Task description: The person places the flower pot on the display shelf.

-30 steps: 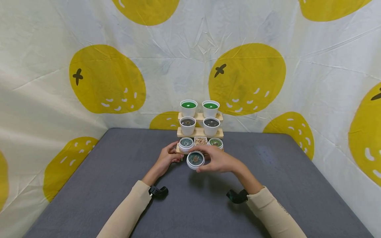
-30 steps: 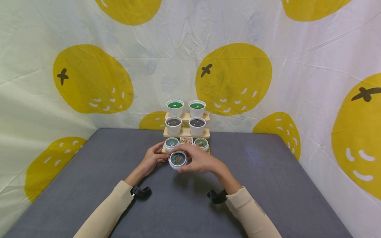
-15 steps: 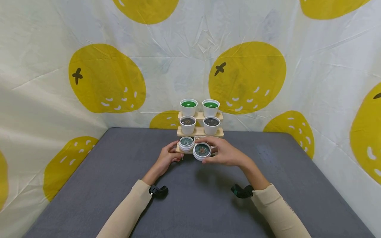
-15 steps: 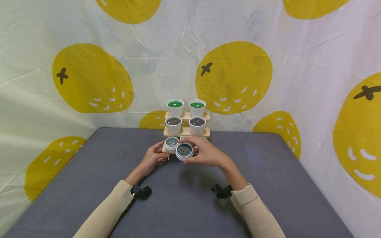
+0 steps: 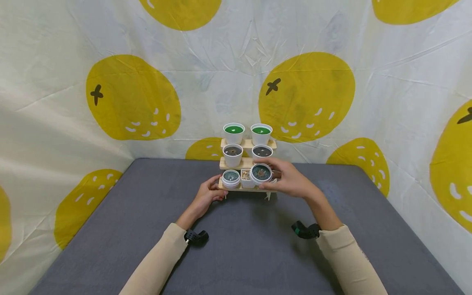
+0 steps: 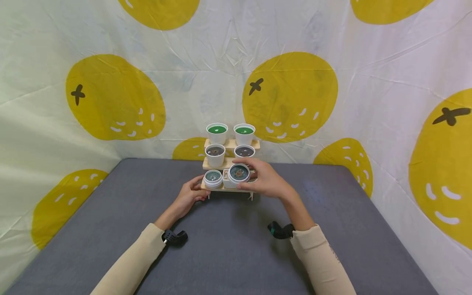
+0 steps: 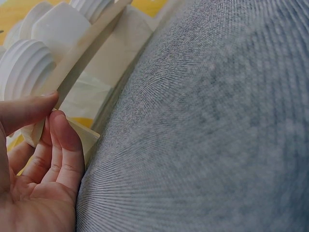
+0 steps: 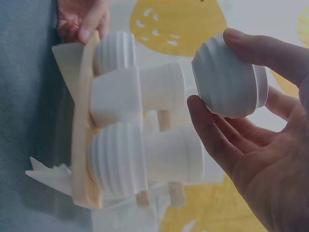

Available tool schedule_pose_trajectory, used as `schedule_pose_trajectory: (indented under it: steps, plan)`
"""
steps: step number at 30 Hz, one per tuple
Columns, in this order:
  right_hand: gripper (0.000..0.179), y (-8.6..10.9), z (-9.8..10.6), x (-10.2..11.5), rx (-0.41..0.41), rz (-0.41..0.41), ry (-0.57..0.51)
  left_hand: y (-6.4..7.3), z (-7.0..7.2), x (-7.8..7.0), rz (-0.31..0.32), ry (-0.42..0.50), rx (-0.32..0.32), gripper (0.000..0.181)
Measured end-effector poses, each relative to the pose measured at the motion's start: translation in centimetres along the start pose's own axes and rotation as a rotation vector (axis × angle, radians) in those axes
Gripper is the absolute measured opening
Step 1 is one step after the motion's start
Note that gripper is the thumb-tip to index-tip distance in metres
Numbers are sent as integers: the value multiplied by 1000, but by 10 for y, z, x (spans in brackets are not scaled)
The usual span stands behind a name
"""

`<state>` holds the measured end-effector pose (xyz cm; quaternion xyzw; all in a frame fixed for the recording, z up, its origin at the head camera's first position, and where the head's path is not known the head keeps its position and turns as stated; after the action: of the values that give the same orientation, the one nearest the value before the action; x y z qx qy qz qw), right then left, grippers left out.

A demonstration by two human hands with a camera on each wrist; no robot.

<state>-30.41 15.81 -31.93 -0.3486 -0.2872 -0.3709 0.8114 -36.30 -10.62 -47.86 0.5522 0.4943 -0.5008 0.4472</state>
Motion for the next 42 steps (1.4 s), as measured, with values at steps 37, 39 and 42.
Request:
schedule_pose_trajectory:
  steps: [37, 39, 42]
  plan:
    - [71, -15, 51, -60, -552, -224, -90, -3, 2, 0, -16, -3, 23, 78]
    - [73, -15, 50, -64, -570, -236, -77, -4, 2, 1, -14, -1, 22, 78]
    - [74, -14, 49, -71, -585, -260, -58, -5, 2, 3, -8, 2, 24, 78]
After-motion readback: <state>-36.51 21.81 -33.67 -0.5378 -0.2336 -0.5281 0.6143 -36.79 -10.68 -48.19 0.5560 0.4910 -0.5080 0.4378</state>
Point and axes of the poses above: each hand's wrist, its own y-axis away from the middle knuckle, its own z-axis out of the back of the hand, x = y × z, the point moved 4 cm from there along -y, towards the middle knuckle, and after that the axes turned 7 degrees about -x, right-handed, at the moved point
